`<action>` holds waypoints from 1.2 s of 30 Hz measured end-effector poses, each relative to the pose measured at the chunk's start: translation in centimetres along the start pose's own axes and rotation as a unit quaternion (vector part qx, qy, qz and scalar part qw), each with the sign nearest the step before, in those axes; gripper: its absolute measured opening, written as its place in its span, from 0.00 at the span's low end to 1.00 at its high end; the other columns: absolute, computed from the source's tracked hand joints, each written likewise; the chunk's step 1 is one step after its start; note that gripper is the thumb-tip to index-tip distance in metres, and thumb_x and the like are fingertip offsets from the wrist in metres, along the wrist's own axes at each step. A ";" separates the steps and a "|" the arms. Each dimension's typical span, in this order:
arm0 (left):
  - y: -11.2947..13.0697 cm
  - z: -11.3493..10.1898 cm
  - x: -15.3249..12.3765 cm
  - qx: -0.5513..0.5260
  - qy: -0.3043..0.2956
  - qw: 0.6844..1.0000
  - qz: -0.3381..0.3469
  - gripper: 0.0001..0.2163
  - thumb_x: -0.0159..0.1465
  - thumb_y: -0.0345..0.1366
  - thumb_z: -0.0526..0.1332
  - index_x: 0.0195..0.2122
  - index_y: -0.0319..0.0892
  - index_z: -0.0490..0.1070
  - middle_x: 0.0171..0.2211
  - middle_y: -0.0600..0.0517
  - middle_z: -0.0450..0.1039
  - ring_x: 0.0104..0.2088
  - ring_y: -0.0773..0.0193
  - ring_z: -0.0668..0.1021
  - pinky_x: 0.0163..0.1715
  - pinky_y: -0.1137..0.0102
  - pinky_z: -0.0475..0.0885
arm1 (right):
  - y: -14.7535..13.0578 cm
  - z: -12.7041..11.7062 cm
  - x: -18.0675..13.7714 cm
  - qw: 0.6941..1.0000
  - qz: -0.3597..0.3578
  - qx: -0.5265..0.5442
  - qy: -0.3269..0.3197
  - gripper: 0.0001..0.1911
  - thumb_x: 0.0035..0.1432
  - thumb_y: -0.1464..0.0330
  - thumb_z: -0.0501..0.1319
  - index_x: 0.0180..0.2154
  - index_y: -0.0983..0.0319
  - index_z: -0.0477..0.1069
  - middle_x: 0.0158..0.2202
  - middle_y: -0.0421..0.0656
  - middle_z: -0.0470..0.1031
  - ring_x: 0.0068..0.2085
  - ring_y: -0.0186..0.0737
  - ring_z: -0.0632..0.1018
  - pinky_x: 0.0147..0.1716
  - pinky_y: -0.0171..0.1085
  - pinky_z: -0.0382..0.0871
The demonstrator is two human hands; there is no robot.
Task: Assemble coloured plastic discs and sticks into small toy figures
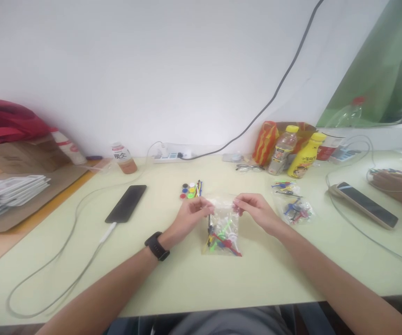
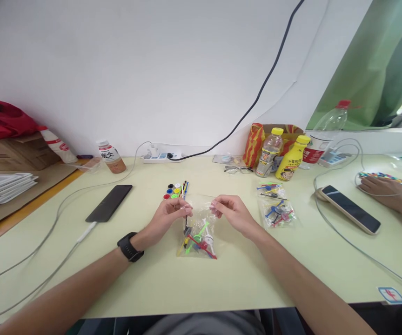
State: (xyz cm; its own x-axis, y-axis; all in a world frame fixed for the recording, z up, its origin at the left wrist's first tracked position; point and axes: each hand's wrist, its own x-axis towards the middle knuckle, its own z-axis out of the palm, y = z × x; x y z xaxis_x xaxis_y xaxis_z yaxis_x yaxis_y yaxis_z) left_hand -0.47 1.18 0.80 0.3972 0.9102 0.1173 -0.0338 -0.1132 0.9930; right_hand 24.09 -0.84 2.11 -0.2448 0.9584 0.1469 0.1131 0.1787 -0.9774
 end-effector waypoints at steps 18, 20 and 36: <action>-0.4 -0.2 0.3 0.008 0.018 1.000 -0.002 0.10 0.59 0.38 0.74 0.39 0.41 0.82 0.35 0.50 0.80 0.34 0.63 0.79 0.39 0.68 0.75 | 0.1 -0.5 0.1 1.000 0.012 0.020 -0.019 0.20 0.60 0.50 0.68 0.33 0.61 0.75 0.28 0.40 0.74 0.31 0.37 0.73 0.35 0.38 0.70; -0.2 -0.1 0.2 -0.004 0.013 1.000 -0.012 0.10 0.58 0.38 0.75 0.37 0.40 0.80 0.36 0.49 0.80 0.35 0.63 0.79 0.39 0.68 0.75 | 0.1 -0.5 0.0 1.000 0.009 0.019 -0.021 0.21 0.60 0.49 0.67 0.32 0.61 0.75 0.28 0.41 0.74 0.31 0.37 0.73 0.35 0.38 0.70; -0.1 -0.9 0.4 -0.033 -0.030 0.998 -0.037 0.14 0.57 0.39 0.76 0.40 0.39 0.79 0.32 0.49 0.80 0.35 0.61 0.82 0.40 0.67 0.77 | 0.5 -0.8 0.2 0.997 0.038 0.062 -0.018 0.21 0.50 0.52 0.76 0.30 0.62 0.75 0.26 0.40 0.74 0.28 0.36 0.72 0.30 0.38 0.68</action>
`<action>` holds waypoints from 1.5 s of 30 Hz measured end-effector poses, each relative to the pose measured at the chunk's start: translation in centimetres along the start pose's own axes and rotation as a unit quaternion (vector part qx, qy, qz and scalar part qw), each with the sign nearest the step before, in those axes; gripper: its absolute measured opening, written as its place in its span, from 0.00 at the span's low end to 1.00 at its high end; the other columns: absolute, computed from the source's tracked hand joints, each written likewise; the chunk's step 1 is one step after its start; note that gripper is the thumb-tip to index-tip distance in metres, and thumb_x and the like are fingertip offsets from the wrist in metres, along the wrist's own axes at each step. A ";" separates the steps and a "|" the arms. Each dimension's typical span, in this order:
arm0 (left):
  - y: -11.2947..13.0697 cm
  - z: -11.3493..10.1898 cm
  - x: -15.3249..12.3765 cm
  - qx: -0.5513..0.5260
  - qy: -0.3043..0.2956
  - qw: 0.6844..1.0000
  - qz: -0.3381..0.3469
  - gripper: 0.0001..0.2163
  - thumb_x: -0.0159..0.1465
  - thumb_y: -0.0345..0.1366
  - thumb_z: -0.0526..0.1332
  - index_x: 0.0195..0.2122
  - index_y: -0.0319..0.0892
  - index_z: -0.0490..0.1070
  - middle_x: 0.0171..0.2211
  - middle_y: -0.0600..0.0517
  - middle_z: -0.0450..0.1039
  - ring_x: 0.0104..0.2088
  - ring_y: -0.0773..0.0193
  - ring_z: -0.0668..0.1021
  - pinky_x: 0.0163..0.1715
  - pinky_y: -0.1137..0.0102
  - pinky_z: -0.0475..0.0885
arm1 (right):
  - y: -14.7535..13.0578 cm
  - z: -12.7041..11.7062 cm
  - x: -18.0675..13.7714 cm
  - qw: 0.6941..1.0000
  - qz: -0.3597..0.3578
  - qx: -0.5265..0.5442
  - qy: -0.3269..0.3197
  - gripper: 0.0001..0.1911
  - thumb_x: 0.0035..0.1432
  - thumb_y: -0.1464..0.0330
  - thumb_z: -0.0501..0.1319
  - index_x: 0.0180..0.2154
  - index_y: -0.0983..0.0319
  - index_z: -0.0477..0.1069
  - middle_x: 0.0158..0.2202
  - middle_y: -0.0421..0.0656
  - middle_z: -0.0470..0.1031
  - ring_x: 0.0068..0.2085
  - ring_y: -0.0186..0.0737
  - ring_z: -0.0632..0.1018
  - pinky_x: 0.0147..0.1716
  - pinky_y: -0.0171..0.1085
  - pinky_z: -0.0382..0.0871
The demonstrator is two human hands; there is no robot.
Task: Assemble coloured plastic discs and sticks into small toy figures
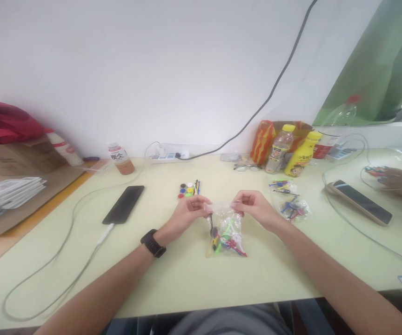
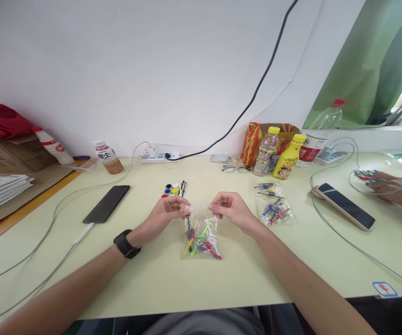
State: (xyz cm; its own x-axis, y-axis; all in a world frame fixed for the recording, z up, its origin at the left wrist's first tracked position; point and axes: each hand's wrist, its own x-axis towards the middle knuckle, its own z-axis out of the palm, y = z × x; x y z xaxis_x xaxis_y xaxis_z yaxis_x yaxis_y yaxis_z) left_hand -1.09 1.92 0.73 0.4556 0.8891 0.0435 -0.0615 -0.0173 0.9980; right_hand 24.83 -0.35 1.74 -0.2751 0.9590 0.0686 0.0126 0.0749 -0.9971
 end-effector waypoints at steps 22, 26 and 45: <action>-1.0 -1.0 0.7 -0.001 0.044 0.996 0.075 0.05 0.62 0.34 0.71 0.38 0.40 0.84 0.37 0.45 0.84 0.37 0.59 0.82 0.43 0.66 0.77 | 1.6 -0.2 0.6 0.997 -0.025 0.066 0.007 0.05 0.56 0.65 0.70 0.34 0.60 0.81 0.30 0.41 0.74 0.33 0.37 0.72 0.34 0.37 0.66; -0.7 -0.9 0.5 -0.011 0.035 0.997 0.072 0.07 0.64 0.35 0.68 0.40 0.38 0.85 0.36 0.44 0.83 0.38 0.58 0.82 0.45 0.64 0.77 | 1.9 -0.2 0.6 0.997 -0.042 0.068 0.017 0.07 0.59 0.64 0.68 0.35 0.60 0.82 0.29 0.42 0.75 0.33 0.38 0.72 0.35 0.38 0.67; -1.0 -0.5 0.8 0.058 0.057 0.995 0.048 0.12 0.61 0.42 0.74 0.41 0.39 0.83 0.36 0.47 0.82 0.36 0.63 0.81 0.40 0.70 0.77 | 1.2 0.2 0.3 0.995 -0.080 -0.039 0.049 0.17 0.59 0.55 0.71 0.41 0.60 0.79 0.31 0.41 0.76 0.32 0.39 0.76 0.34 0.40 0.73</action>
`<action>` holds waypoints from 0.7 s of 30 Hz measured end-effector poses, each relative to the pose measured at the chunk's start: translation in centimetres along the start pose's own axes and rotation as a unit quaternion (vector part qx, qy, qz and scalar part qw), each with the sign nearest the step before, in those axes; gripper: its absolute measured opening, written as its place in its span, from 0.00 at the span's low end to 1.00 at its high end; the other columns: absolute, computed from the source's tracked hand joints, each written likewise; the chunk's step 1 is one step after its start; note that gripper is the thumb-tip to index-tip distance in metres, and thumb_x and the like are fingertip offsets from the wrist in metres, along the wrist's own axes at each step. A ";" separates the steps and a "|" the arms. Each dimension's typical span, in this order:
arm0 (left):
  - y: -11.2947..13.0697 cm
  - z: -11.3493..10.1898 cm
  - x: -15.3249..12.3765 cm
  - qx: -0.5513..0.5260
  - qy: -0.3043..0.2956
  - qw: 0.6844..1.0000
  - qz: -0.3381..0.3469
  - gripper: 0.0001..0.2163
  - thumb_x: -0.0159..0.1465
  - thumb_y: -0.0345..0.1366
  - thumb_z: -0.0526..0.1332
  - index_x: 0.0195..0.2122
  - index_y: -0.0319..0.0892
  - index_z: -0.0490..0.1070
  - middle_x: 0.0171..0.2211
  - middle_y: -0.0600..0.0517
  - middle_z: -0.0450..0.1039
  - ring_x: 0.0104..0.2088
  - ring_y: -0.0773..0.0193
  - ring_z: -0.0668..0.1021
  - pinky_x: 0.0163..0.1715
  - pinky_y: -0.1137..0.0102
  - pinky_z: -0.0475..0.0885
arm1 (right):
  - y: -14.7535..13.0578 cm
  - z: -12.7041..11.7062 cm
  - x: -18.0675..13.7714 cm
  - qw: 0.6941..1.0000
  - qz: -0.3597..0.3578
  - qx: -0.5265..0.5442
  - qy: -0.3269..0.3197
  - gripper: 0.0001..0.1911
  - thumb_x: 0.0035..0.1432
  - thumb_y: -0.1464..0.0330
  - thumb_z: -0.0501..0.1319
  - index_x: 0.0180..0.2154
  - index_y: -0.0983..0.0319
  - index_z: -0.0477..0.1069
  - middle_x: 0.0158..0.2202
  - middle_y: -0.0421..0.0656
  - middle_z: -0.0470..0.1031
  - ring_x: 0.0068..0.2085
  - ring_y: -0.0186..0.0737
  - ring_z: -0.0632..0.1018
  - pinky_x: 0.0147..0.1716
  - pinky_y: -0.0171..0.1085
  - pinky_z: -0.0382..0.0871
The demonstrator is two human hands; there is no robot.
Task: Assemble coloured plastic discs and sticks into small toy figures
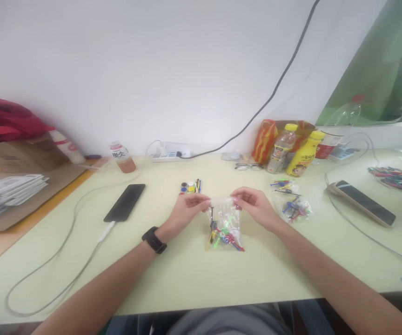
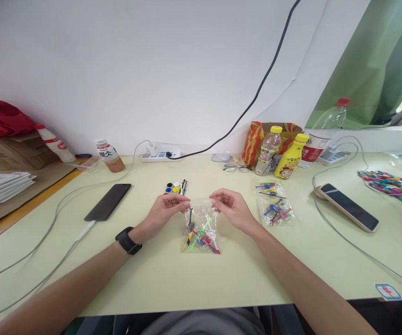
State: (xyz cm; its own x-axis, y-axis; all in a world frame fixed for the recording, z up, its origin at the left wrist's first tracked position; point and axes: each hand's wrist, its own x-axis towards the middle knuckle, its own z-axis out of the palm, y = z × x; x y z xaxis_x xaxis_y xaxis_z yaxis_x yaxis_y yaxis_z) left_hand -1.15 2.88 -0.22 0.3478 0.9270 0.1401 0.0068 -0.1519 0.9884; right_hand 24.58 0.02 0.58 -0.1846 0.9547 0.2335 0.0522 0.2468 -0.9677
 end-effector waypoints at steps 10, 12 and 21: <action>-0.1 -0.6 0.3 -0.008 -0.003 1.000 0.012 0.12 0.59 0.40 0.75 0.42 0.40 0.84 0.35 0.47 0.83 0.34 0.64 0.81 0.38 0.70 0.77 | 0.3 0.0 0.2 0.996 0.053 0.069 0.003 0.15 0.52 0.58 0.74 0.38 0.61 0.82 0.29 0.41 0.76 0.31 0.38 0.74 0.34 0.39 0.70; -0.1 -0.7 0.3 -0.017 -0.003 1.000 0.012 0.12 0.60 0.40 0.75 0.41 0.40 0.84 0.37 0.47 0.83 0.35 0.64 0.81 0.39 0.70 0.77 | 0.6 0.0 0.2 0.993 0.071 0.093 0.010 0.15 0.51 0.60 0.74 0.39 0.61 0.83 0.29 0.42 0.77 0.31 0.37 0.73 0.34 0.39 0.69; -0.2 -0.6 0.3 -0.048 0.006 0.999 0.009 0.09 0.60 0.38 0.73 0.40 0.40 0.85 0.32 0.46 0.82 0.34 0.60 0.81 0.38 0.66 0.77 | 1.5 -0.1 0.6 0.982 0.113 0.147 0.026 0.12 0.46 0.65 0.74 0.36 0.59 0.86 0.30 0.46 0.80 0.32 0.39 0.73 0.32 0.37 0.67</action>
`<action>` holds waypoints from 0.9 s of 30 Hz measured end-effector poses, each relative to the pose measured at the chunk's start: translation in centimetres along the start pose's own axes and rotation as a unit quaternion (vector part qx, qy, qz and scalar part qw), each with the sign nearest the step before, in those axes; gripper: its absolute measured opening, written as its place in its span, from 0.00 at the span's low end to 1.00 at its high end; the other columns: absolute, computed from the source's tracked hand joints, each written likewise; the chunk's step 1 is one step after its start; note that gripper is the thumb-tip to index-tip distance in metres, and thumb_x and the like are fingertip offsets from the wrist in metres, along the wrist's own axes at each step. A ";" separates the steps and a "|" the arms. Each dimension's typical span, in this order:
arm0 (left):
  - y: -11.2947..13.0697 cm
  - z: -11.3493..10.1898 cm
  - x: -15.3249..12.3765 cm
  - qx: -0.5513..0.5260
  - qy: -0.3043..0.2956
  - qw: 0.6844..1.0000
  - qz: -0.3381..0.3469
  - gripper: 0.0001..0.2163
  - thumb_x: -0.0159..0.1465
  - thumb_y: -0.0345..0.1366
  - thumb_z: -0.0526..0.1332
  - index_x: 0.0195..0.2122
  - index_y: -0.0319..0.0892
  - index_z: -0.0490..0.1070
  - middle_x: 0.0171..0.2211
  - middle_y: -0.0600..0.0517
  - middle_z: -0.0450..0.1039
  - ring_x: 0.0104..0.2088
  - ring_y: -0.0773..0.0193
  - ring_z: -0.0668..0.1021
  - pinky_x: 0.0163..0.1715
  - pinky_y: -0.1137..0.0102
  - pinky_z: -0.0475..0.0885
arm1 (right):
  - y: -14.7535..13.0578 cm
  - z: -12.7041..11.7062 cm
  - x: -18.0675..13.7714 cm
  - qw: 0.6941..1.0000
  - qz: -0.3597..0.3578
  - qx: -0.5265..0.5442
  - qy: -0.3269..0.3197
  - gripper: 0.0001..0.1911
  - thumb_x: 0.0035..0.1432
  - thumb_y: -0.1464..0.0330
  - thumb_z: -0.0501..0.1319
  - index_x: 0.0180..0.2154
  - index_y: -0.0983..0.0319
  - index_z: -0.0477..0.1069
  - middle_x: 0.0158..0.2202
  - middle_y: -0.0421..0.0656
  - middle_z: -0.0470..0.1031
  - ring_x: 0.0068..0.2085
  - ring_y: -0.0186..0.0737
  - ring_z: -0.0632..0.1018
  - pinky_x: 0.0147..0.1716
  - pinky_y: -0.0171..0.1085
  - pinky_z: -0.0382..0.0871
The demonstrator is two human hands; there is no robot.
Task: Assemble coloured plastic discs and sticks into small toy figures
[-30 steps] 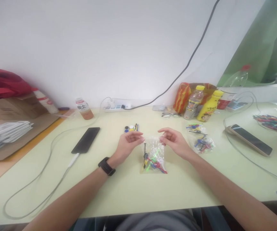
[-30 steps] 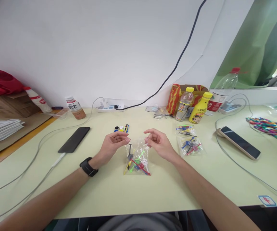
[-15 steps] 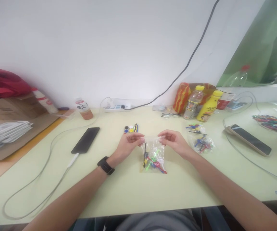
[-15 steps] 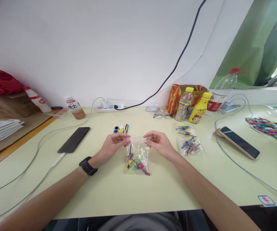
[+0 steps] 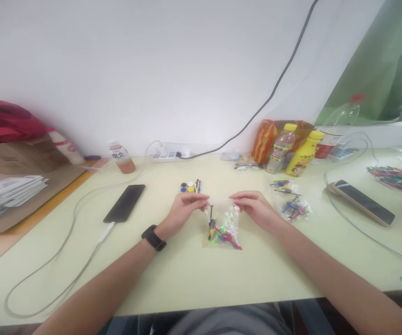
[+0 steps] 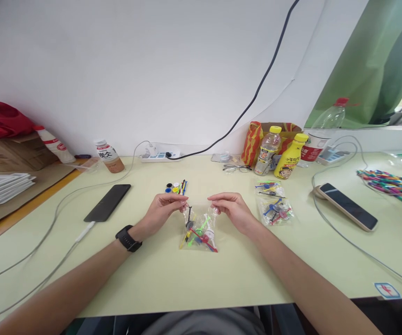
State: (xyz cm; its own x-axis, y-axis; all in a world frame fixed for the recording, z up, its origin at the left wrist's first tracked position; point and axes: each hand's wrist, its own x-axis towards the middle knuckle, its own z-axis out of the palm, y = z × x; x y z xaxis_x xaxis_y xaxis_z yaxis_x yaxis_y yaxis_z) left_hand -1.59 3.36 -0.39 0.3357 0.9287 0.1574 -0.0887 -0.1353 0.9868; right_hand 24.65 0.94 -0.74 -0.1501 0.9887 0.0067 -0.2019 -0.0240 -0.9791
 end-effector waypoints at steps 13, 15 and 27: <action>-0.2 -0.1 0.1 0.017 0.005 1.000 0.001 0.08 0.59 0.37 0.74 0.37 0.39 0.84 0.33 0.47 0.82 0.35 0.61 0.81 0.41 0.68 0.76 | -0.9 0.0 -0.6 0.987 -0.112 -0.102 -0.057 0.10 0.58 0.61 0.69 0.37 0.60 0.85 0.31 0.44 0.78 0.32 0.39 0.72 0.35 0.40 0.68; -0.1 -0.1 0.0 0.032 0.012 0.999 -0.001 0.10 0.57 0.39 0.76 0.37 0.39 0.84 0.35 0.46 0.83 0.35 0.61 0.82 0.41 0.67 0.77 | -0.9 0.1 -0.7 0.983 -0.113 -0.133 -0.048 0.12 0.58 0.59 0.70 0.38 0.60 0.84 0.33 0.44 0.79 0.32 0.39 0.73 0.34 0.39 0.68; 0.1 -0.6 0.5 0.119 -0.014 0.992 0.036 0.13 0.61 0.45 0.73 0.38 0.40 0.83 0.34 0.46 0.83 0.33 0.61 0.82 0.38 0.67 0.79 | -0.4 -0.1 -0.2 0.974 -0.130 -0.184 -0.027 0.17 0.58 0.54 0.71 0.39 0.60 0.80 0.35 0.44 0.81 0.36 0.42 0.78 0.38 0.41 0.72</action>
State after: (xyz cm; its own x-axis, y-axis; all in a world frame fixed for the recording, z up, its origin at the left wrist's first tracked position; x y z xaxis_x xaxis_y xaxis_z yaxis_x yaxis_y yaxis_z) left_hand -1.98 3.99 -0.24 0.3623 0.9042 0.2263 0.1093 -0.2823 0.9531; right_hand 24.84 0.80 -0.36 -0.1920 0.9447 0.2657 0.1184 0.2911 -0.9493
